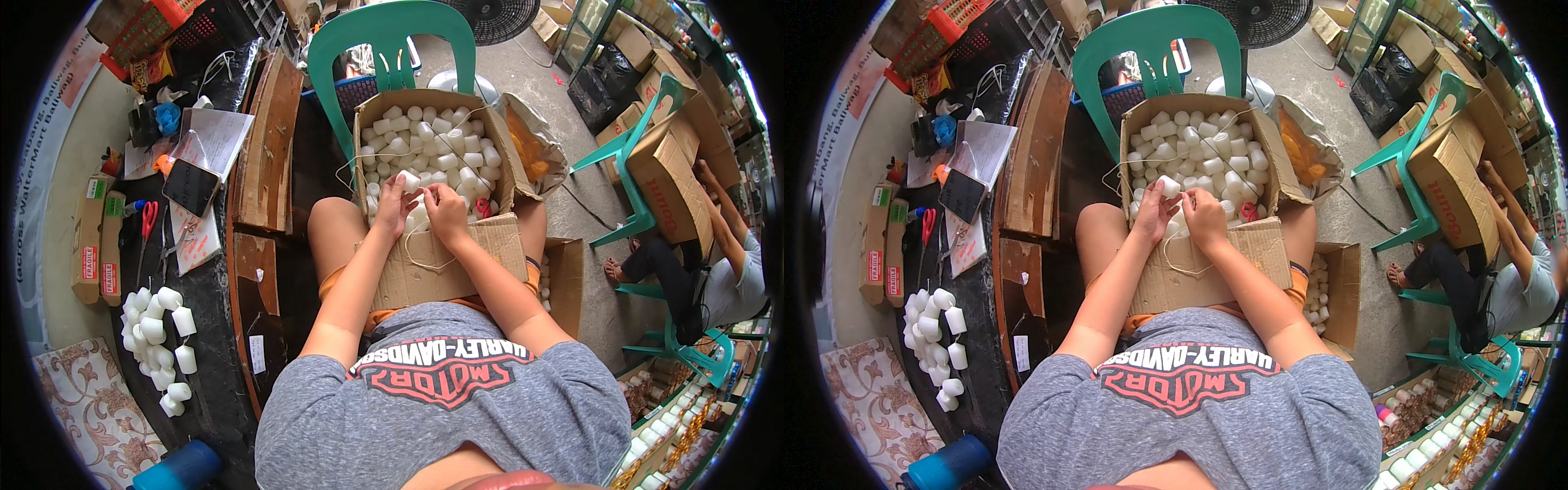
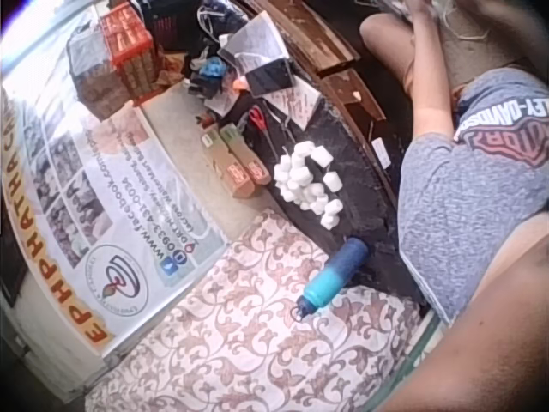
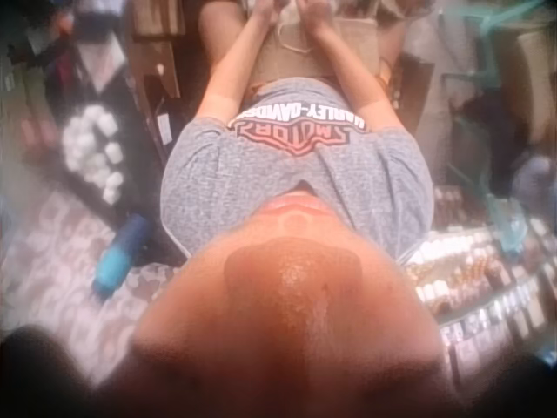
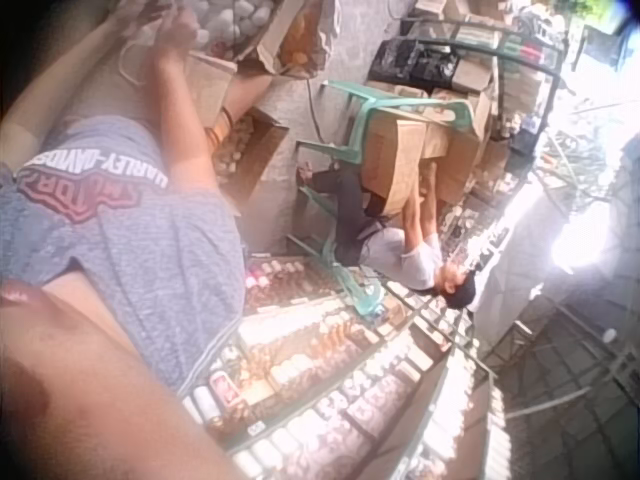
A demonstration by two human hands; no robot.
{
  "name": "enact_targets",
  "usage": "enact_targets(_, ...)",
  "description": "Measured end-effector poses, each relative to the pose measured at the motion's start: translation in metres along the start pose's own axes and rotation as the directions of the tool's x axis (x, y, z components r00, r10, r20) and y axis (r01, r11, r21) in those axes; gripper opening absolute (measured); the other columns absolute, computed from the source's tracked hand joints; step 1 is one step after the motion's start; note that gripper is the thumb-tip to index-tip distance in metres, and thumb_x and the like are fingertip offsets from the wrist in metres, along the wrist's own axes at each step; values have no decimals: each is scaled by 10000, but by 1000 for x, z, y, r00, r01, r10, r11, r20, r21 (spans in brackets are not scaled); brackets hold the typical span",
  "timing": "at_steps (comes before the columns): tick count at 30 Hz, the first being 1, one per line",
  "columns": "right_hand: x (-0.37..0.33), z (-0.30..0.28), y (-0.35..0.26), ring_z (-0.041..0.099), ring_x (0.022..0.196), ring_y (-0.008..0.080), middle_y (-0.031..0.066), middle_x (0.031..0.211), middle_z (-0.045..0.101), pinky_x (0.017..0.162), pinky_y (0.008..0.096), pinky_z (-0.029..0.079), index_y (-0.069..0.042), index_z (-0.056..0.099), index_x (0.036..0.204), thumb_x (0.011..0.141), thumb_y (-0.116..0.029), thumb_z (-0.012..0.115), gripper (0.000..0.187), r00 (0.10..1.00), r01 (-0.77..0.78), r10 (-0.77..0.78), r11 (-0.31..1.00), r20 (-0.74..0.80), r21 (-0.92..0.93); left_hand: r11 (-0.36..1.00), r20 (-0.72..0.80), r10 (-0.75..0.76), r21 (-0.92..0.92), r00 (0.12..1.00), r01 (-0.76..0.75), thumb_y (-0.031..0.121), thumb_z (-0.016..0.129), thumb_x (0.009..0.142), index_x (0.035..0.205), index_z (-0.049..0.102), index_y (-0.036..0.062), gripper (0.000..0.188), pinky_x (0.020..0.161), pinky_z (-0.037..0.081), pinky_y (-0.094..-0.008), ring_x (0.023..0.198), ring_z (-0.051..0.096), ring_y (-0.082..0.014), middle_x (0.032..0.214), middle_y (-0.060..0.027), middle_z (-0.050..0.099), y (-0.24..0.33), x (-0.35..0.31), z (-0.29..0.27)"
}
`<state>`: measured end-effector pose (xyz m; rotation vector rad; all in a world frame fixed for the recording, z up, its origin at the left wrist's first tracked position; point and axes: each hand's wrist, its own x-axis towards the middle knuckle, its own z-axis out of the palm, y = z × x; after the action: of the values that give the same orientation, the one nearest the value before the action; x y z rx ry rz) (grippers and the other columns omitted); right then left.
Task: The person sits with a box of white cylindrical objects on their lap and repeatedly picks up an object, inserts a wick, and places it back in the box. The person continues this repetitive assembly process throughout the clip.
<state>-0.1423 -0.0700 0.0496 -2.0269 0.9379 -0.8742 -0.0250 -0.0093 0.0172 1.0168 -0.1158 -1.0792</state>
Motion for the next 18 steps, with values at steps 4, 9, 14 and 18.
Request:
enact_targets(4, 1, 0, 1, 611, 711, 313, 151, 786, 632, 630, 400, 471, -23, 609, 841, 830, -175, 598, 154, 1000, -3, 3, 1000, 12, -4, 1000, 1, 3, 13, 1000, -3, 362, 589, 873, 1141, 412, 177, 370, 762, 459, -318, 911, 597, -171, 1023, -24, 589, 0, 1, 1)
enact_targets(9, 0, 0, 2, 611, 712, 308, 149, 782, 632, 634, 396, 473, -25, 613, 848, 830, -173, 596, 150, 1000, 7, -7, 1000, 23, -17, 997, 130, 13, 77, 991, -23, 341, 596, 874, 1181, 340, 137, 449, 750, 462, -312, 887, 605, -172, 1085, -71, 577, -5, 5, 0)
enact_targets(14, 1, -1, -2, 607, 631, 250, 130, 725, 626, 584, 354, 474, -21, 630, 876, 812, -162, 624, 155, 999, 32, -32, 999, -4, -18, 999, 100, 35, 1, 994, -35, 343, 589, 878, 1170, 350, 135, 430, 757, 461, -316, 891, 606, -179, 1066, -68, 595, -4, 1, 4)
enact_targets(18, 1, -1, -5, 608, 610, 219, 114, 711, 622, 582, 323, 486, -20, 639, 901, 793, -129, 648, 154, 1000, 6, -8, 997, 20, 71, 993, 16, 2, -120, 1000, 0, 377, 587, 871, 1126, 394, 164, 385, 736, 449, -308, 913, 602, -172, 1040, -25, 606, -1, 4, -7)
